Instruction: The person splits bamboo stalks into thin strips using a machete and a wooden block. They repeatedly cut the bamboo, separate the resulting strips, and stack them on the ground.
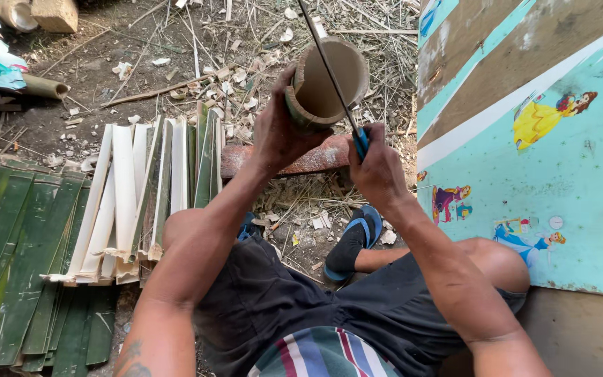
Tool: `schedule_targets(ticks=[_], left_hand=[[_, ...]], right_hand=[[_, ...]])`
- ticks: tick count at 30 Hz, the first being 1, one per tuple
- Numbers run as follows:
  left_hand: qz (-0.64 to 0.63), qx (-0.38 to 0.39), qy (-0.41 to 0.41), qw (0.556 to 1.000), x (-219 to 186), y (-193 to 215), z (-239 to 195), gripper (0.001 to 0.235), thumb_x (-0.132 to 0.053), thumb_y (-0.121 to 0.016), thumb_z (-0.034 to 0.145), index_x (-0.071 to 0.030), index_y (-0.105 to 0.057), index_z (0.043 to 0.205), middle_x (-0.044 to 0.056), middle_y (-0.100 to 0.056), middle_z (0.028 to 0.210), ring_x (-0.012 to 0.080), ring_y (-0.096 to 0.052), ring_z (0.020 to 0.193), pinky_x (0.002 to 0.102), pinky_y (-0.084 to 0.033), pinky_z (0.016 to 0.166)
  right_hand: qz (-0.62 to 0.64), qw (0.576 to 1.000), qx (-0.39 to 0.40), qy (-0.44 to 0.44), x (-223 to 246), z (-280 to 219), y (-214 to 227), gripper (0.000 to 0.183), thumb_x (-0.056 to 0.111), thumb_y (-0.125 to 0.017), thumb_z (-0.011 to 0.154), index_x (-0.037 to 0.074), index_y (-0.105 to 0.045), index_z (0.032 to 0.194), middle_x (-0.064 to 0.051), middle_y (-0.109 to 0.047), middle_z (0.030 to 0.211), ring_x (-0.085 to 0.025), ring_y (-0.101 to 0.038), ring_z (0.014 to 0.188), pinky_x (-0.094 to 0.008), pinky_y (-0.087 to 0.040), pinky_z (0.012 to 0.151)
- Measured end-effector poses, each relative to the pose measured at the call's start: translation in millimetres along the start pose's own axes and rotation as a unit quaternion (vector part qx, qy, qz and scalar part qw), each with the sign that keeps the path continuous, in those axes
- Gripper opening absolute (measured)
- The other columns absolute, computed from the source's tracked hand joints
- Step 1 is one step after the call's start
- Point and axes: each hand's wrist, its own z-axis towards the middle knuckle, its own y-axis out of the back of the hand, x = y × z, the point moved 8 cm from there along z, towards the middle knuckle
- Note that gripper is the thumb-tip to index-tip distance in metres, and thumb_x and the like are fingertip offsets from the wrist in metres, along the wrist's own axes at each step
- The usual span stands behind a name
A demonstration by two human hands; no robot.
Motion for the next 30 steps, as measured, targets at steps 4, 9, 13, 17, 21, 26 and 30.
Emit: schedule_targets(ticks=[4, 9, 13, 17, 21, 26, 30], left_hand=[[0.083, -0.152, -0.047, 0.984, -26.3, 8.6, -0.3, 0.130, -0.050, -0.097, 0.072, -0.015, -0.005, 0.158, 0.026, -0.036, 0.147, 0.0466, -0.051, 0.132, 0.055, -0.055, 0.107], [0.063, -0.044, -0.055, 0.996, -9.1, 20.8, 21.1, 0.124, -0.047, -0.099, 0.075, -0.012, -0.013, 0.158, 0.021, -0.040, 0.144, 0.0408, -0.052, 0.131, 0.053, -0.053, 0.110], [-0.090, 0.105, -0.055, 0.989, 13.3, 40.5, 23.4, 0.124, -0.042, -0.103, 0.073, -0.018, -0.017, 0.159, 0.021, -0.042, 0.151, 0.0404, -0.052, 0.140, 0.054, -0.048, 0.116], [-0.119, 0.151, -0.016, 0.981, 19.0, 47.4, 19.8, 0.125, -0.033, -0.104, 0.070, -0.024, -0.019, 0.163, 0.018, -0.044, 0.153, 0.0403, -0.049, 0.147, 0.056, -0.042, 0.122], [-0.098, 0.147, -0.010, 0.984, 19.5, 49.5, 16.4, 0.126, -0.034, -0.104, 0.067, -0.024, -0.021, 0.162, 0.016, -0.044, 0.152, 0.0402, -0.049, 0.145, 0.057, -0.043, 0.121], [-0.073, 0.141, -0.015, 0.987, 25.9, 45.8, 19.1, 0.124, -0.034, -0.103, 0.068, -0.023, -0.023, 0.162, 0.016, -0.043, 0.151, 0.0402, -0.049, 0.143, 0.057, -0.046, 0.122], [-0.096, 0.136, -0.018, 0.986, 18.6, 48.6, 23.6, 0.124, -0.033, -0.103, 0.067, -0.022, -0.023, 0.162, 0.015, -0.043, 0.153, 0.0396, -0.048, 0.145, 0.057, -0.042, 0.119]], right_hand=[[0.015, 1.000, 0.011, 0.005, 23.7, -1.7, 1.5, 0.036, 0.025, -0.063, 0.106, 0.000, -0.041, 0.119, -0.012, -0.060, 0.073, -0.025, -0.063, 0.060, -0.043, -0.049, 0.056], [0.107, 0.994, 0.033, 0.019, 61.1, -33.7, 17.9, 0.033, 0.023, -0.057, 0.107, 0.002, -0.045, 0.131, -0.009, -0.063, 0.077, -0.022, -0.069, 0.063, -0.040, -0.053, 0.054], [0.057, 0.988, -0.044, 0.135, 77.7, -47.4, 40.7, 0.029, 0.020, -0.053, 0.113, 0.003, -0.045, 0.135, -0.007, -0.063, 0.081, -0.017, -0.068, 0.067, -0.037, -0.053, 0.058], [0.037, 0.994, -0.032, 0.094, 73.8, -47.9, 39.8, 0.034, 0.017, -0.055, 0.110, 0.002, -0.044, 0.139, -0.009, -0.059, 0.076, -0.018, -0.061, 0.060, -0.036, -0.046, 0.053], [0.095, 0.983, -0.069, 0.142, 93.0, -59.4, 60.4, 0.031, 0.020, -0.052, 0.113, 0.003, -0.041, 0.137, -0.008, -0.060, 0.080, -0.016, -0.061, 0.061, -0.031, -0.048, 0.055], [0.016, 0.996, -0.023, 0.089, 69.5, -27.6, 25.6, 0.028, 0.023, -0.053, 0.112, 0.004, -0.043, 0.130, -0.005, -0.059, 0.072, -0.015, -0.060, 0.058, -0.030, -0.044, 0.049], [0.026, 0.998, 0.026, 0.045, 43.3, -9.2, -6.6, 0.028, 0.024, -0.054, 0.109, 0.003, -0.044, 0.125, -0.006, -0.055, 0.065, -0.017, -0.059, 0.051, -0.032, -0.042, 0.044]])
